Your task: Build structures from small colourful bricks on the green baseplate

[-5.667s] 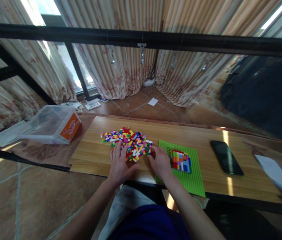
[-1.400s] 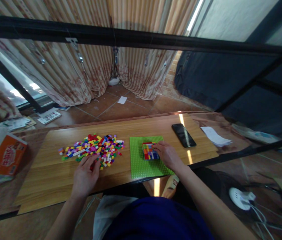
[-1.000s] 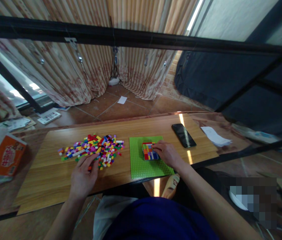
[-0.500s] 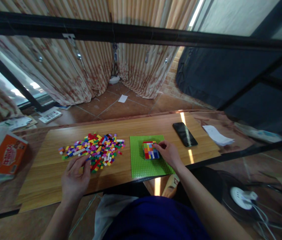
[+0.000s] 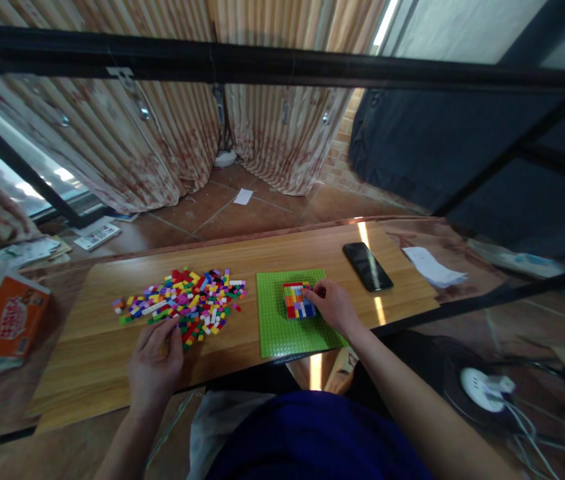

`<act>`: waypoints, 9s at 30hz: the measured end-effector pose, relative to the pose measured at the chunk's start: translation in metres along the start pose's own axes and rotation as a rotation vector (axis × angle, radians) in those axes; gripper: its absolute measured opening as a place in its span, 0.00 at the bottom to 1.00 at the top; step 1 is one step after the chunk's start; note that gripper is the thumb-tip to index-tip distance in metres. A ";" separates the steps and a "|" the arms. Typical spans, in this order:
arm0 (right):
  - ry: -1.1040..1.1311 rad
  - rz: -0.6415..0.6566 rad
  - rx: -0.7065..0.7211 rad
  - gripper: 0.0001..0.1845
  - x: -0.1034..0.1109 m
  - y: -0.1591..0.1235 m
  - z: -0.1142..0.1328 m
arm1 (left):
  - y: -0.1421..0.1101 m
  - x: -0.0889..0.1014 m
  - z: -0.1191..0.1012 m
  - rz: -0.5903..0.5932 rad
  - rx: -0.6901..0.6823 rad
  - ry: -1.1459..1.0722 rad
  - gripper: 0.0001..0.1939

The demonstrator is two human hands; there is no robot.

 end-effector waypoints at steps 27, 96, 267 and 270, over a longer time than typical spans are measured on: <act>-0.216 -0.090 0.127 0.42 0.027 -0.014 -0.031 | -0.020 0.007 0.031 -0.090 0.106 0.074 0.15; 0.933 0.075 -0.345 0.14 -0.061 -0.077 0.057 | -0.022 -0.004 0.038 0.024 0.085 0.058 0.14; 0.313 -0.011 0.083 0.12 0.008 -0.063 0.001 | -0.039 -0.098 -0.109 0.581 0.284 -0.500 0.11; 0.297 -0.003 0.061 0.12 0.007 -0.060 -0.005 | -0.042 -0.099 -0.114 0.600 0.174 -0.444 0.13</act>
Point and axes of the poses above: each hand's wrist, its own y-axis towards the middle knuckle, its own x-axis out of the back of the hand, z = x × y, the point moved 8 cm from there along y, towards the middle knuckle, and after that the axes turned 12 degrees about -z, right-handed, at the moved point
